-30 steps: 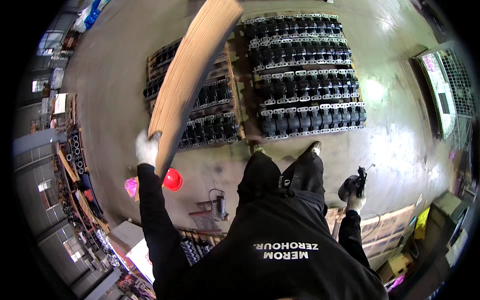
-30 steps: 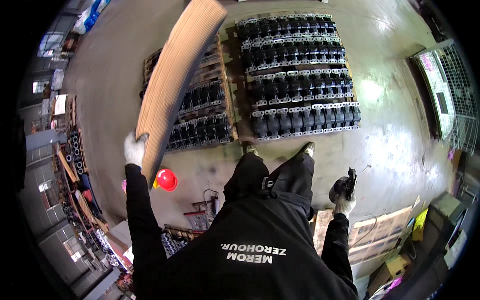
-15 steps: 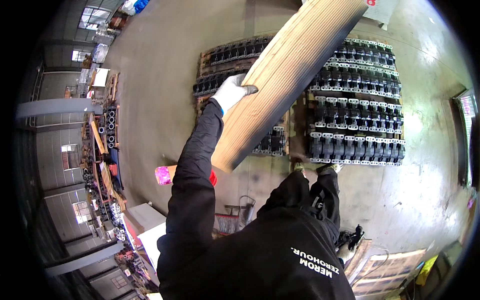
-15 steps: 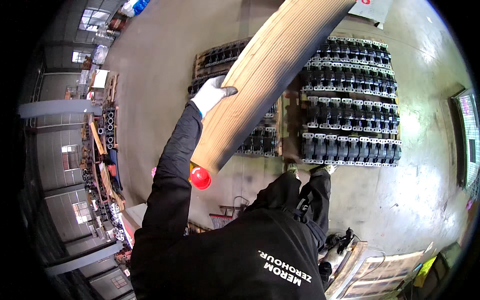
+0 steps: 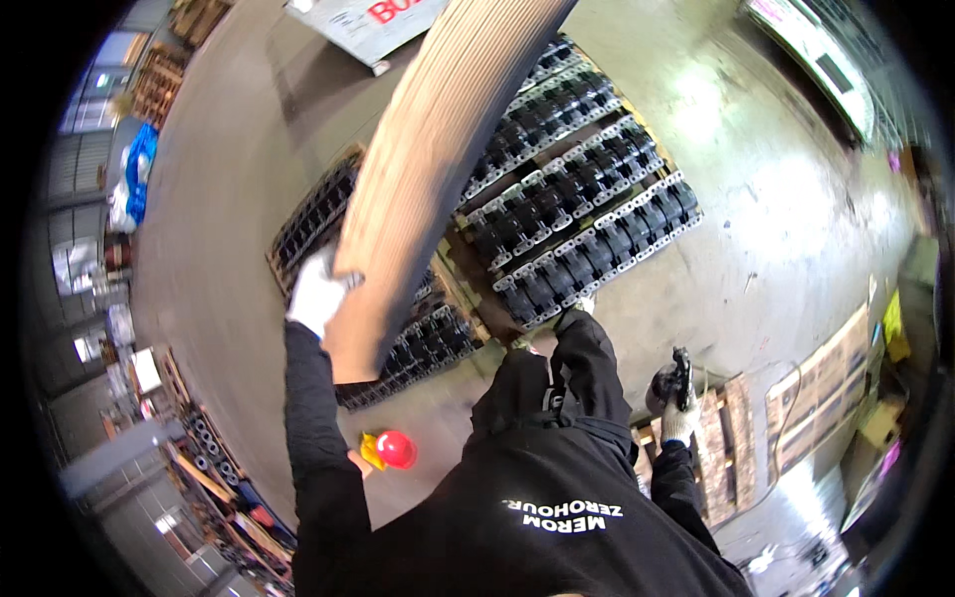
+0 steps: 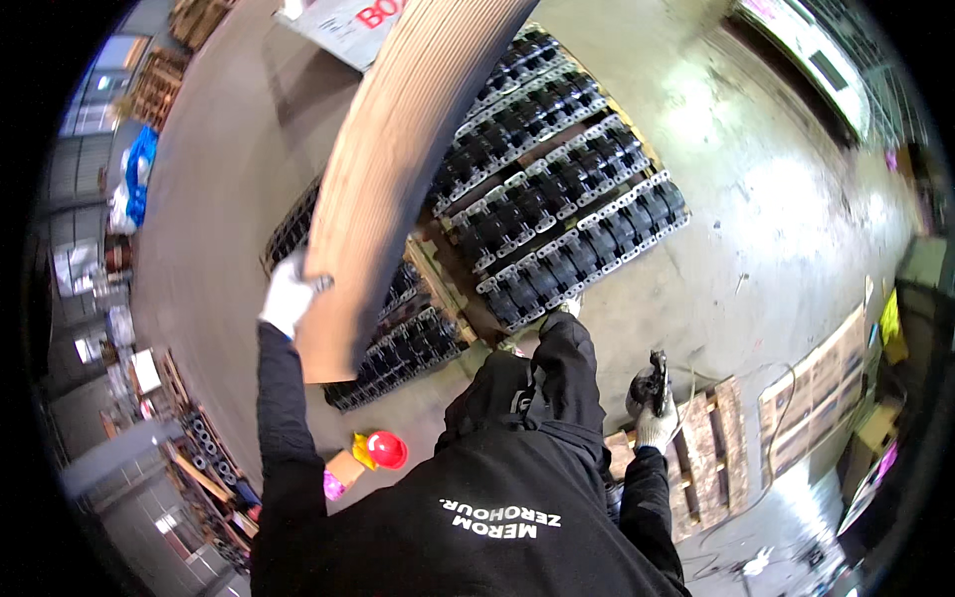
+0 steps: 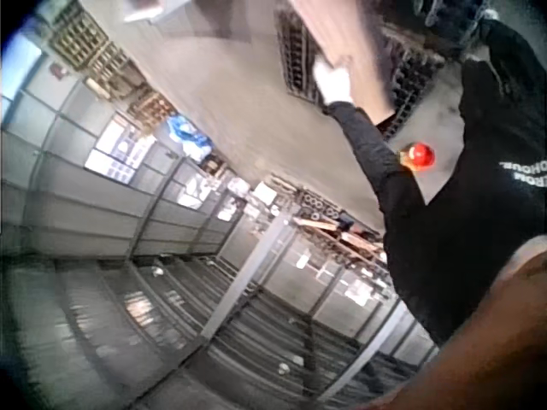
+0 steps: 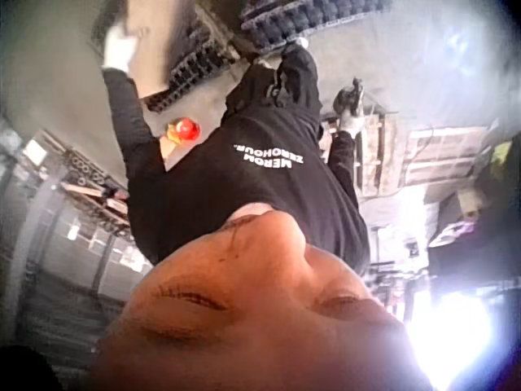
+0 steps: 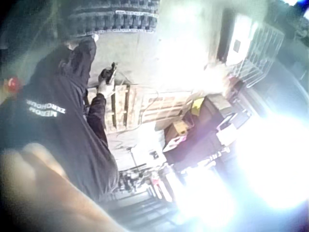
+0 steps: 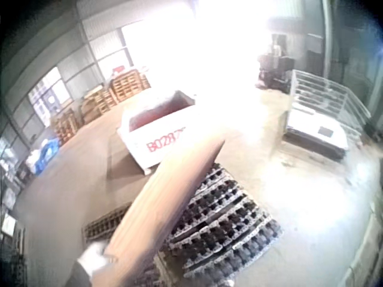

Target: The person uses a handheld spray gun to apply a coating to rows of black metal parts arranged on wooden pallets. The person moves the spray gun along the parts, then repositions a wooden board to access different sections of the pallets. The person continues spraying the parts in a systematic manner.

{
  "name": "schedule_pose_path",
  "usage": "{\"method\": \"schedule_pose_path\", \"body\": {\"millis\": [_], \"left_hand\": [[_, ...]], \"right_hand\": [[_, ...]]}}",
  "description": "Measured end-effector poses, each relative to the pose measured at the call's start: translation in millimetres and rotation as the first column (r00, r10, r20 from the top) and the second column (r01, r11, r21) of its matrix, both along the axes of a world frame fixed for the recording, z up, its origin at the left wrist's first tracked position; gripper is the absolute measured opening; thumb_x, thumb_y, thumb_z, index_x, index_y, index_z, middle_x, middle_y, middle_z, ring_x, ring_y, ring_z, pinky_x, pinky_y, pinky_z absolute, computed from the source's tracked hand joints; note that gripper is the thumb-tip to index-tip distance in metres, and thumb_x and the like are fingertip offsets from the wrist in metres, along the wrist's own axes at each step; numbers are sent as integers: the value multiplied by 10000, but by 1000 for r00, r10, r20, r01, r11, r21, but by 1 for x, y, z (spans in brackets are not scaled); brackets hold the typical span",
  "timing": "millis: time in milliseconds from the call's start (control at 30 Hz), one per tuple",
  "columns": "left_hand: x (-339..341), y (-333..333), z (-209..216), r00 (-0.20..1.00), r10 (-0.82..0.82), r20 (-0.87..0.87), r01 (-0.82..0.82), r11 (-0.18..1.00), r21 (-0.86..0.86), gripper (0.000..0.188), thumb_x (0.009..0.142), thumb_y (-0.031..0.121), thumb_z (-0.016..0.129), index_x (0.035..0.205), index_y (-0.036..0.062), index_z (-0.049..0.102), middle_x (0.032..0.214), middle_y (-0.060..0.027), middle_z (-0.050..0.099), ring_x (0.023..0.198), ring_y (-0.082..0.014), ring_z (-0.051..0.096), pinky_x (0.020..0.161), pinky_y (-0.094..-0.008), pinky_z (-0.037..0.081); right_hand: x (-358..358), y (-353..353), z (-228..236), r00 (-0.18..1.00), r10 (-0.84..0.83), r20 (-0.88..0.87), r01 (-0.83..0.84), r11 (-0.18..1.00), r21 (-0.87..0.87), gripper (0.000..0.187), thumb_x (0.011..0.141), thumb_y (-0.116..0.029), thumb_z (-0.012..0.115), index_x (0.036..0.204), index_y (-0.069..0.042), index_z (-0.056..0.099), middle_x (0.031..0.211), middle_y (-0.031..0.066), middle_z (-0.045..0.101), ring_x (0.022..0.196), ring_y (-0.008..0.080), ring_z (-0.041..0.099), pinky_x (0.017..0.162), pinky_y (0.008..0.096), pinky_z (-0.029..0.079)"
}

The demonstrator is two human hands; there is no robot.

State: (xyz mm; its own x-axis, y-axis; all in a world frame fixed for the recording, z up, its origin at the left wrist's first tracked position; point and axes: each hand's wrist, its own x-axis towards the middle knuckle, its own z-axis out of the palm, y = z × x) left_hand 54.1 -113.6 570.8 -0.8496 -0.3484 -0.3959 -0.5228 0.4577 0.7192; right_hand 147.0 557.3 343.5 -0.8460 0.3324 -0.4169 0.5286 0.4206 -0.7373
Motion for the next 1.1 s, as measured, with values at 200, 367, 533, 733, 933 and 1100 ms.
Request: {"method": "schedule_pose_path", "body": {"millis": [200, 367, 533, 733, 933, 1100], "left_hand": [[19, -3, -107, 993, 115, 42, -105, 978, -178, 402, 833, -28, 645, 1223, -77, 566, 1114, -158, 679, 1003, -233, 648, 923, -301, 474], [-71, 3, -147, 989, -74, 131, 122, 903, -412, 276, 867, 48, 620, 1120, -58, 589, 1057, -217, 675, 997, -341, 654, 885, -339, 482], [-137, -21, -239, 999, -46, 3, 46, 971, -234, 233, 847, 5, 632, 1075, -30, 597, 969, -150, 684, 898, -229, 653, 824, -296, 484], [-192, -29, -348, 986, -164, 21, 164, 962, -218, 242, 840, 0, 633, 1076, -43, 595, 1000, -149, 691, 923, -234, 655, 843, -302, 483], [-233, -15, -421, 991, -132, -7, 132, 991, -15, 289, 846, -21, 619, 1133, -47, 590, 1054, -128, 679, 952, -209, 636, 881, -297, 474], [-276, -10, -475, 983, -154, 96, 151, 988, 35, 429, 876, -21, 629, 1285, -74, 511, 1206, -135, 636, 1079, -201, 605, 952, -287, 457]], "right_hand": [[-27, -18, 11, 999, -48, 22, 47, 998, 48, 355, 880, 5, 602, 1234, 29, 599, 1089, 125, 692, 1010, 193, 644, 921, 302, 473], [-30, -22, -11, 999, -49, -10, 49, 995, 85, 320, 860, -4, 628, 1179, 17, 637, 1031, 84, 700, 947, 161, 640, 874, 288, 481], [-29, -54, -28, 996, -93, -11, 94, 987, 127, 338, 864, 15, 601, 1201, 16, 623, 1067, 83, 686, 967, 165, 631, 894, 296, 482], [-21, -90, -62, 981, -192, 40, 191, 981, 33, 305, 883, 6, 628, 1186, 37, 607, 1031, 79, 679, 939, 141, 620, 866, 288, 484], [-11, -111, -113, 949, -299, 100, 299, 954, 19, 316, 868, 44, 627, 1183, 24, 620, 1075, 74, 677, 990, 149, 618, 905, 288, 471], [-26, -117, -148, 913, -381, 144, 397, 911, -112, 316, 867, 73, 631, 1178, 23, 614, 1100, 62, 662, 982, 140, 606, 895, 287, 484]]}}
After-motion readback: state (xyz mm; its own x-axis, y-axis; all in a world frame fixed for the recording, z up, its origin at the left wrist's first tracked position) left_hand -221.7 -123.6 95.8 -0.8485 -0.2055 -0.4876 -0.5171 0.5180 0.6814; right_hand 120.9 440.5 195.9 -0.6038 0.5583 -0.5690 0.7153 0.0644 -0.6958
